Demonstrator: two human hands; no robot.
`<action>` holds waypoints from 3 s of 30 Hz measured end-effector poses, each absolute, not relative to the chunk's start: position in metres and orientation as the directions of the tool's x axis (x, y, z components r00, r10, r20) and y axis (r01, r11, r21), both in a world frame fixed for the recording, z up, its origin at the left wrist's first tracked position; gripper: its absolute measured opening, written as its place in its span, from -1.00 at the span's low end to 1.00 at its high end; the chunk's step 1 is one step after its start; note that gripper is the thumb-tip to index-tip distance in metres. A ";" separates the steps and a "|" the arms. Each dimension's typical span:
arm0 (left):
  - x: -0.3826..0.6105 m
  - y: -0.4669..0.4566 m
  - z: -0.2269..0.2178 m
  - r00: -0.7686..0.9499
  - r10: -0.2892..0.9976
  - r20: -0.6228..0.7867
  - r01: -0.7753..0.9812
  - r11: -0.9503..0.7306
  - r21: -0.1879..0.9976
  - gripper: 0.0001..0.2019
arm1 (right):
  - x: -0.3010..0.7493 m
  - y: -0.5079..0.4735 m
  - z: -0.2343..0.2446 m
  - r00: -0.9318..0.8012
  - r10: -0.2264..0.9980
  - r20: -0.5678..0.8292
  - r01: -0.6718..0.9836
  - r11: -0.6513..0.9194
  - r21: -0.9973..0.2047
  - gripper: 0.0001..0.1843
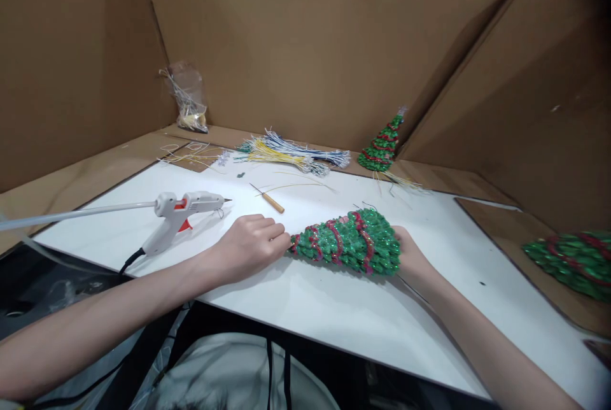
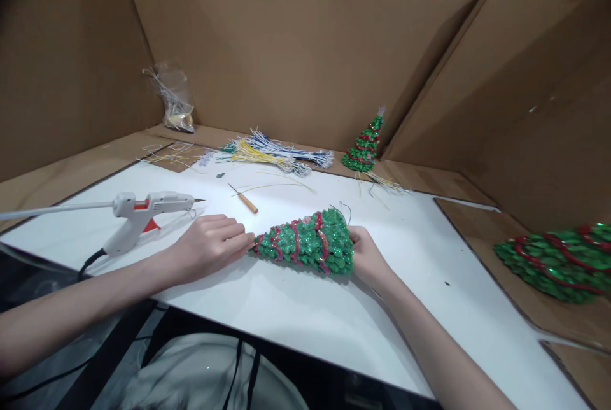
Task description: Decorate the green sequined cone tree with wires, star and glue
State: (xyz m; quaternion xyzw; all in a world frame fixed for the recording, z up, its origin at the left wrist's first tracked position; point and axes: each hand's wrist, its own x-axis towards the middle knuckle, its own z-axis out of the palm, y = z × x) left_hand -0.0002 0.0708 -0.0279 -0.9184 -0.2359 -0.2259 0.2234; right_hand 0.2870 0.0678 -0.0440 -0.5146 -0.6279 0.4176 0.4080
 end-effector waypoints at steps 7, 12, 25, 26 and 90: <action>0.000 0.071 -0.028 0.788 0.326 0.522 0.533 -0.786 -0.314 -0.78 | 0.284 0.067 -0.038 -0.138 0.988 0.063 0.247 0.095 -0.964 -0.91; 0.000 0.071 -0.028 0.790 0.328 0.518 0.531 -0.788 -0.311 -0.82 | 0.280 0.065 -0.035 -0.107 0.994 0.038 0.179 0.057 -0.982 -0.93; 0.001 0.069 -0.023 0.799 0.357 0.483 0.541 -0.778 -0.319 -0.80 | 0.278 0.064 -0.037 -0.083 0.996 0.045 0.112 0.054 -0.992 -0.93; 0.001 0.069 -0.023 0.799 0.359 0.482 0.542 -0.777 -0.319 -0.79 | 0.278 0.064 -0.037 -0.082 0.996 0.045 0.105 0.053 -0.993 -0.92; 0.003 0.064 -0.025 0.799 0.395 0.453 0.559 -0.766 -0.319 -0.89 | 0.281 0.066 -0.044 -0.137 0.991 -0.013 0.076 -0.003 -0.997 -0.82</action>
